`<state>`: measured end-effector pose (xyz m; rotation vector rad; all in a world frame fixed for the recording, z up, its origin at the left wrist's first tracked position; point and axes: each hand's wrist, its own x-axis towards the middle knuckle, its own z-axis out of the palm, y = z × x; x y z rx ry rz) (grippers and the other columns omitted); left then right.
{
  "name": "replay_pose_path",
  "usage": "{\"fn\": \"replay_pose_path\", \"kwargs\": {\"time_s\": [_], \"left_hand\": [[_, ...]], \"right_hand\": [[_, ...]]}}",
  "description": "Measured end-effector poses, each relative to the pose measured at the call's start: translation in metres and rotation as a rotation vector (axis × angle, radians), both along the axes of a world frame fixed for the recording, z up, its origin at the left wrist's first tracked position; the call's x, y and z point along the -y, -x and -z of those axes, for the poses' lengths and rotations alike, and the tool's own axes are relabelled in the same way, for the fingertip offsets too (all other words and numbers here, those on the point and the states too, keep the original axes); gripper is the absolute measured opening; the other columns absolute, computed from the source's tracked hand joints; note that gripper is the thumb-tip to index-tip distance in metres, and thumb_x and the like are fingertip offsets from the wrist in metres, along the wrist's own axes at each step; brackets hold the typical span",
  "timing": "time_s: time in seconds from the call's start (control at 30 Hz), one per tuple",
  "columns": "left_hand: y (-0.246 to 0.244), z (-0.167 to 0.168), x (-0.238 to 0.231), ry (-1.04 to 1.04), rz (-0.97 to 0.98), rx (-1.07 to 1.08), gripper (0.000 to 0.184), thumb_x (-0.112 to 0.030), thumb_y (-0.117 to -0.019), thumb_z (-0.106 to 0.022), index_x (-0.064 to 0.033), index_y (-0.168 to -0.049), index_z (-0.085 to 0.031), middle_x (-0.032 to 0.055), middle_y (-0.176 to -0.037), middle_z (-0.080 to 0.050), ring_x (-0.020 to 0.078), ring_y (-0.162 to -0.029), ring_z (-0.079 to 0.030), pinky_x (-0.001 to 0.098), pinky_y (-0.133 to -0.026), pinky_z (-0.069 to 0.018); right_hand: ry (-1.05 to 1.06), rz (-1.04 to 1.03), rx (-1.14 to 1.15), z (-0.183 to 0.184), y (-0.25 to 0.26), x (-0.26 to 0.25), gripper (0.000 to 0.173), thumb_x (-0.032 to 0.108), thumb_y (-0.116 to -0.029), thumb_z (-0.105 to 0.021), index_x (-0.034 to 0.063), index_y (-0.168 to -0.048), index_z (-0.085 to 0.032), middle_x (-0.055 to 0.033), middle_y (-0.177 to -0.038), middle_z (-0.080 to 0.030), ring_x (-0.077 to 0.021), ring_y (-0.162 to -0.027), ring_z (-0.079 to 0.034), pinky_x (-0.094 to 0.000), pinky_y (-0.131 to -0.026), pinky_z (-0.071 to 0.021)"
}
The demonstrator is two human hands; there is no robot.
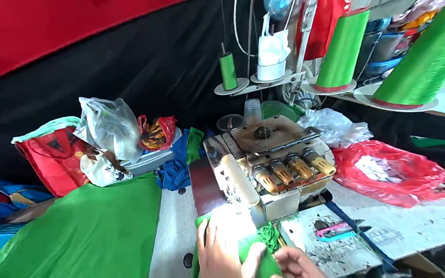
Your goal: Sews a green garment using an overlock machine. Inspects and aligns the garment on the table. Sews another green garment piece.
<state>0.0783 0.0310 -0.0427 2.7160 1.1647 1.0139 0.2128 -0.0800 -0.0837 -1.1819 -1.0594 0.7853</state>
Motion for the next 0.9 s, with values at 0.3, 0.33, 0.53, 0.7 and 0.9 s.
{"fn": "replay_pose_path", "kwargs": {"time_s": [0.3,0.33,0.53,0.7,0.9], "left_hand": [[0.058,0.020,0.008,0.199,-0.098,0.092,0.106,-0.075,-0.0812,-0.062,0.0132,-0.140,-0.051,0.0340,-0.149,-0.046,0.0554,-0.139,-0.042,0.0778,-0.109,-0.0258],[0.070,0.028,0.017,0.245,-0.170,0.024,0.112,-0.076,-0.0782,-0.065,0.0146,-0.142,-0.048,0.0356,-0.151,-0.043,0.0585,-0.140,-0.038,0.0801,-0.109,-0.0215],[0.109,0.056,0.047,0.174,-0.145,0.000,0.038,-0.032,-0.0950,-0.066,0.0047,-0.102,-0.074,0.0310,-0.132,-0.062,0.0545,-0.127,-0.053,0.0794,-0.107,-0.0227],[0.106,-0.026,0.047,0.952,-0.123,0.882,0.024,-0.005,-0.1052,-0.045,0.0030,-0.124,-0.057,-0.0003,-0.104,-0.073,0.0026,-0.093,-0.070,0.0244,-0.086,-0.0587],[0.074,-0.018,0.064,1.553,0.129,0.854,0.027,-0.027,-0.1068,-0.048,-0.0089,-0.122,-0.061,0.0004,-0.102,-0.076,0.0115,-0.097,-0.073,0.0354,-0.088,-0.0609]], "right_hand": [[0.297,-0.295,-0.044,-0.008,-0.007,0.019,0.019,0.007,-0.0981,-0.063,-0.0040,-0.113,-0.065,-0.0027,-0.099,-0.072,-0.0030,-0.089,-0.068,-0.0252,-0.085,-0.0565],[0.331,-0.334,-0.006,-0.006,-0.008,0.027,0.021,0.010,-0.0987,-0.063,-0.0040,-0.114,-0.065,-0.0044,-0.099,-0.072,-0.0041,-0.090,-0.068,-0.0267,-0.085,-0.0561],[0.459,-0.393,0.240,-0.001,-0.009,0.064,0.036,0.020,-0.1030,-0.059,-0.0094,-0.124,-0.062,-0.0233,-0.107,-0.071,-0.0291,-0.101,-0.070,-0.0504,-0.093,-0.0535],[0.187,-0.218,0.375,-0.020,-0.007,0.081,0.022,0.009,-0.0964,-0.067,-0.0117,-0.105,-0.068,-0.0233,-0.096,-0.071,-0.0237,-0.088,-0.070,-0.0373,-0.084,-0.0566],[0.125,-0.210,0.389,-0.017,0.017,0.082,0.026,0.012,-0.0955,-0.070,-0.0139,-0.099,-0.064,-0.0271,-0.096,-0.067,-0.0302,-0.089,-0.069,-0.0418,-0.083,-0.0566]]}}
